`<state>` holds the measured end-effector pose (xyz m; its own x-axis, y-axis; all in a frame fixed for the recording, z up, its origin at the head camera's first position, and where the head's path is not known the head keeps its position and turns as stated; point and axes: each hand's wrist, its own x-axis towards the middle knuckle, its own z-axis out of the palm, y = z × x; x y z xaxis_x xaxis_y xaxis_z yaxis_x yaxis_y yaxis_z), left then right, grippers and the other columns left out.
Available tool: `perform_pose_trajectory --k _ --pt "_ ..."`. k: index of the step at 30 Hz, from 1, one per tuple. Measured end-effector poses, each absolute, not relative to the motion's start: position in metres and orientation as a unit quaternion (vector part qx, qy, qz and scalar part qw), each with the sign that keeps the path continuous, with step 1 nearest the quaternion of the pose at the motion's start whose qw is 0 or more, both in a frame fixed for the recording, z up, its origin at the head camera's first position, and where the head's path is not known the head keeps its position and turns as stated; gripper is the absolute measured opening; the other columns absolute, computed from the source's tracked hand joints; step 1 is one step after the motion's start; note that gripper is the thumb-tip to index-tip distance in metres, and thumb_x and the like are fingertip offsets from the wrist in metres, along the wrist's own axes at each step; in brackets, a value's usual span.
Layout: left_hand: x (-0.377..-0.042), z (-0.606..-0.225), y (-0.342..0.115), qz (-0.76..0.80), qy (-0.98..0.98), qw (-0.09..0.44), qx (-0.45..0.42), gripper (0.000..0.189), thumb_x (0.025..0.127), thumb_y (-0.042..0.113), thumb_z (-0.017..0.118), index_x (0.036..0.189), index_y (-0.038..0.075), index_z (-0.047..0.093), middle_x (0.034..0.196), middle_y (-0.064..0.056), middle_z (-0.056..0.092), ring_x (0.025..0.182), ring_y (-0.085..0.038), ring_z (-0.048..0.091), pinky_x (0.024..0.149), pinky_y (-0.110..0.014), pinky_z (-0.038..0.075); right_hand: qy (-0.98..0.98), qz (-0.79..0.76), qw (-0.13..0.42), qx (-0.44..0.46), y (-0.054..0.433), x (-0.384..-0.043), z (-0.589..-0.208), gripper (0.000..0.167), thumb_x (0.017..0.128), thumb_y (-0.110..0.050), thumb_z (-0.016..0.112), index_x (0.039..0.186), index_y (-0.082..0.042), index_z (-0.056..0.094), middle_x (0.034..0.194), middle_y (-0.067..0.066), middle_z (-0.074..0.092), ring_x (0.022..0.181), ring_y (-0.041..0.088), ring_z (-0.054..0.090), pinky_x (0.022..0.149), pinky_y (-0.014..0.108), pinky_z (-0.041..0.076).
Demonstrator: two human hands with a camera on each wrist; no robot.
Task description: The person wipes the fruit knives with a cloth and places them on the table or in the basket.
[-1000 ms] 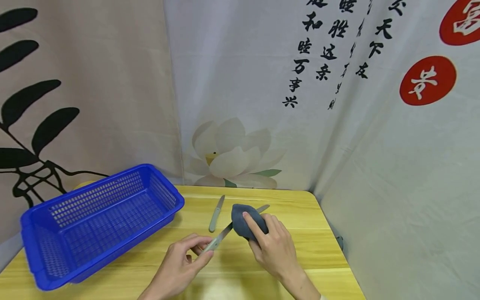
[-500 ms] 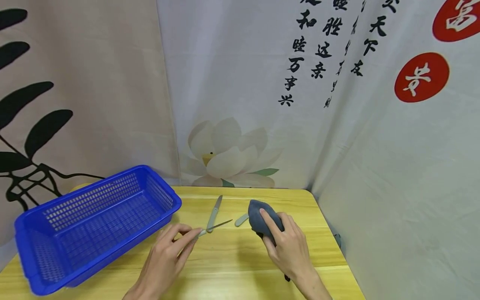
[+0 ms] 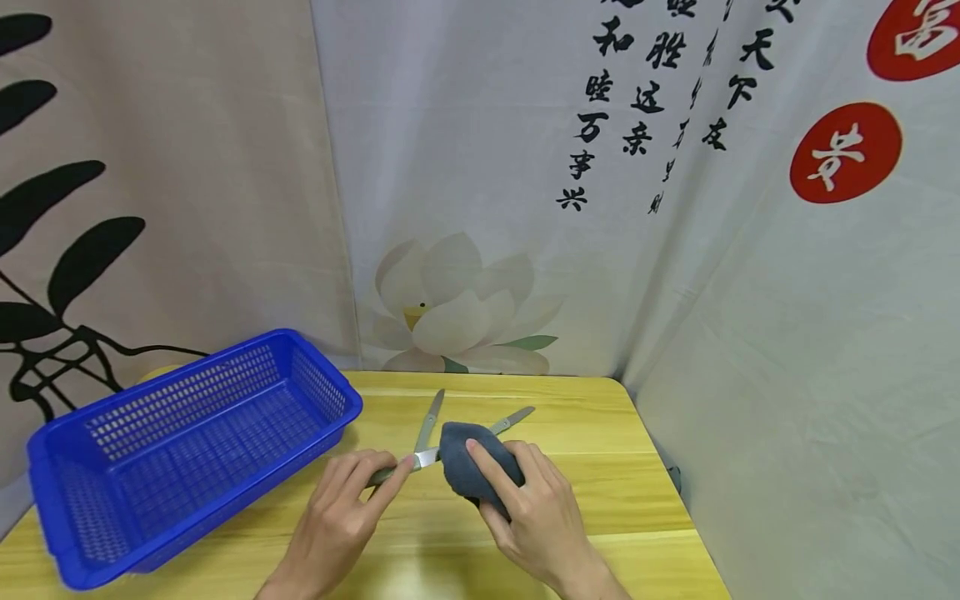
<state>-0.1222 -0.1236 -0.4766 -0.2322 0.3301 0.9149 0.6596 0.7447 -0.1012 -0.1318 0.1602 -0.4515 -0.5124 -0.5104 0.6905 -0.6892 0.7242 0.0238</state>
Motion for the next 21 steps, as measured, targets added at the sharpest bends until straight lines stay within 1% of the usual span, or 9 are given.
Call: perform_pose_trajectory --k 3,6,9,15,21 --pt "-0.122 -0.478 -0.12 -0.154 -0.758 0.539 -0.334 0.041 0.122 0.007 0.045 0.121 0.003 0.086 0.104 -0.011 0.074 0.095 -0.028 0.066 0.082 -0.041 0.052 -0.858 0.117 0.342 0.365 0.149 -0.128 -0.451 0.083 0.087 -0.026 0.093 0.163 -0.029 0.061 0.119 0.008 0.071 0.094 0.017 0.066 0.08 0.034 0.063" --pt "-0.122 -0.48 -0.119 -0.153 -0.751 0.545 -0.339 0.041 0.122 0.006 0.045 0.119 0.001 0.086 0.105 -0.012 0.075 0.095 -0.028 0.066 0.082 -0.041 0.052 -0.855 0.1 0.343 0.375 0.14 -0.128 -0.453 0.088 0.085 -0.03 0.098 0.165 -0.029 0.06 0.117 0.007 0.071 0.091 0.016 0.063 0.078 0.032 0.061" --pt "-0.122 -0.483 -0.118 -0.148 -0.746 0.554 -0.339 0.041 0.122 0.006 0.046 0.115 0.0 0.086 0.105 -0.014 0.075 0.094 -0.029 0.066 0.079 -0.04 0.05 -0.854 0.088 0.347 0.379 0.135 -0.128 -0.455 0.093 0.082 -0.031 0.101 0.165 -0.028 0.059 0.115 0.007 0.07 0.088 0.016 0.059 0.076 0.03 0.059" --pt "-0.125 -0.478 -0.118 -0.124 -0.716 0.592 -0.348 0.039 0.12 0.004 0.048 0.109 -0.001 0.085 0.099 -0.014 0.076 0.09 -0.029 0.066 0.073 -0.037 0.047 -0.857 0.074 0.347 0.373 0.132 -0.127 -0.454 0.084 0.085 -0.028 0.097 0.162 -0.028 0.062 0.114 0.007 0.069 0.086 0.016 0.057 0.075 0.03 0.057" --pt "-0.127 -0.47 -0.119 -0.117 -0.696 0.612 -0.357 0.037 0.119 0.001 0.049 0.109 -0.001 0.085 0.095 -0.012 0.075 0.086 -0.027 0.064 0.07 -0.034 0.044 -0.852 0.059 0.365 0.372 0.136 -0.132 -0.451 0.084 0.081 -0.026 0.098 0.158 -0.027 0.066 0.111 0.008 0.069 0.086 0.018 0.058 0.075 0.032 0.057"
